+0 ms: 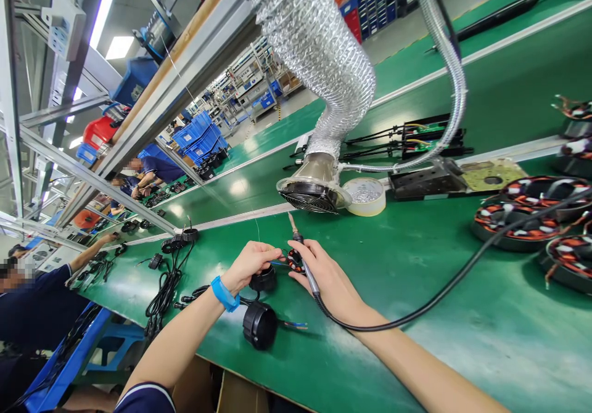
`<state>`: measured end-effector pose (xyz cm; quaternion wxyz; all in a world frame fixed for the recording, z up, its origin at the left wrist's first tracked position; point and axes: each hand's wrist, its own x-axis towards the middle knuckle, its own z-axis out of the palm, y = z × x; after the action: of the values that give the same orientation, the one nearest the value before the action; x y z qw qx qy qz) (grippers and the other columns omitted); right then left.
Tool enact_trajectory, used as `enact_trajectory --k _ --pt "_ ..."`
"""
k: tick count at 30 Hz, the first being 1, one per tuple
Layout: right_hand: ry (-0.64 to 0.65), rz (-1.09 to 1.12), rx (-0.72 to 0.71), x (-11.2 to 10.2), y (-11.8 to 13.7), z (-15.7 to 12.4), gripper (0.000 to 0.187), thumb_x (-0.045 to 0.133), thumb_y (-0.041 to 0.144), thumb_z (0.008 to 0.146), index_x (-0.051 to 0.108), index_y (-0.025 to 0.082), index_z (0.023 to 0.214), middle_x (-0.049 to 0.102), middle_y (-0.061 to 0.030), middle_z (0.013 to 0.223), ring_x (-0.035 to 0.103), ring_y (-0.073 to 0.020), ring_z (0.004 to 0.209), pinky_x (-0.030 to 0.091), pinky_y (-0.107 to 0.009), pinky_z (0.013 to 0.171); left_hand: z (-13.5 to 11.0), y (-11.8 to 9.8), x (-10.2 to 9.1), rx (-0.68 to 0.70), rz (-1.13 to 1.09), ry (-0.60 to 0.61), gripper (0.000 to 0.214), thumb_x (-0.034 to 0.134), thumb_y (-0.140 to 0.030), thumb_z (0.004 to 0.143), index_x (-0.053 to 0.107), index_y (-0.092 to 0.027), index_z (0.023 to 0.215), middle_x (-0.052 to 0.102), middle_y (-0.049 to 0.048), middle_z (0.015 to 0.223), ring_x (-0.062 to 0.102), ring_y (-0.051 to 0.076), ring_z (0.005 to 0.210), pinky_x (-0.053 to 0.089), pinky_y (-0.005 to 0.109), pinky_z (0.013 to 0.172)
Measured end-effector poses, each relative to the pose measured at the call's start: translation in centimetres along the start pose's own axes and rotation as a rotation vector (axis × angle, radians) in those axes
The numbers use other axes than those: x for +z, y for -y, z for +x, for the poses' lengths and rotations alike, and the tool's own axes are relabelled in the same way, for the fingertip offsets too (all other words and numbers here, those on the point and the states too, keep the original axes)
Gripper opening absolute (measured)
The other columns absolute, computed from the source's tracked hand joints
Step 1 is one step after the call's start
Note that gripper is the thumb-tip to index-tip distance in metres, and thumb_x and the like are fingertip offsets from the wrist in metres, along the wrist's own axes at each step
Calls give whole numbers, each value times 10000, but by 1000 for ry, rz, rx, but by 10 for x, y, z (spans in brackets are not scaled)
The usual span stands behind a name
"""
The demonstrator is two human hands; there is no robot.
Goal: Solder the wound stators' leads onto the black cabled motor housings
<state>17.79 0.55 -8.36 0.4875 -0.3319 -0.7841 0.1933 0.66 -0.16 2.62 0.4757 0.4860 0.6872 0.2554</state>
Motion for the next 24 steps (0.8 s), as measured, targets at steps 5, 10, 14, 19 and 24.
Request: enact_trajectory --k 5,10,14,19,24 --pt "-4 0 6 0 1 0 494 578 255 939 420 257 1407 526 -115 1218 675 -233 929 588 -350 784 3 1 -2 11 36 3 514 719 -581 753 748 -80 863 311 -92 437 188 49 459 97 256 497" --pt "2 -37 4 -1 -1 -1 549 614 239 922 396 245 1425 526 -130 1229 674 -244 945 598 -365 783 7 1 -16 -38 28 156 632 705 -683 693 721 -95 924 336 -97 489 179 41 451 74 258 480" --pt "-17 -105 -56 -7 3 3 620 691 232 882 396 243 1427 545 -142 1250 643 -291 1094 579 -431 910 17 2 -28 -6 -22 189 515 770 -572 662 690 -99 849 399 -80 545 198 24 456 86 238 467" --pt "-108 -152 -97 -28 36 11 493 606 248 954 421 224 1410 580 -142 1214 660 -263 1042 598 -401 861 46 1 -44 61 -40 8 340 681 -336 794 685 -72 1008 451 -66 537 246 29 419 146 203 443" --pt "-173 -311 -126 -65 61 -1 416 482 210 1006 446 264 1418 611 -135 1215 663 -254 1052 594 -405 862 79 -4 -68 176 -30 -245 228 591 -219 869 666 -65 1019 493 -50 515 324 37 401 206 174 434"
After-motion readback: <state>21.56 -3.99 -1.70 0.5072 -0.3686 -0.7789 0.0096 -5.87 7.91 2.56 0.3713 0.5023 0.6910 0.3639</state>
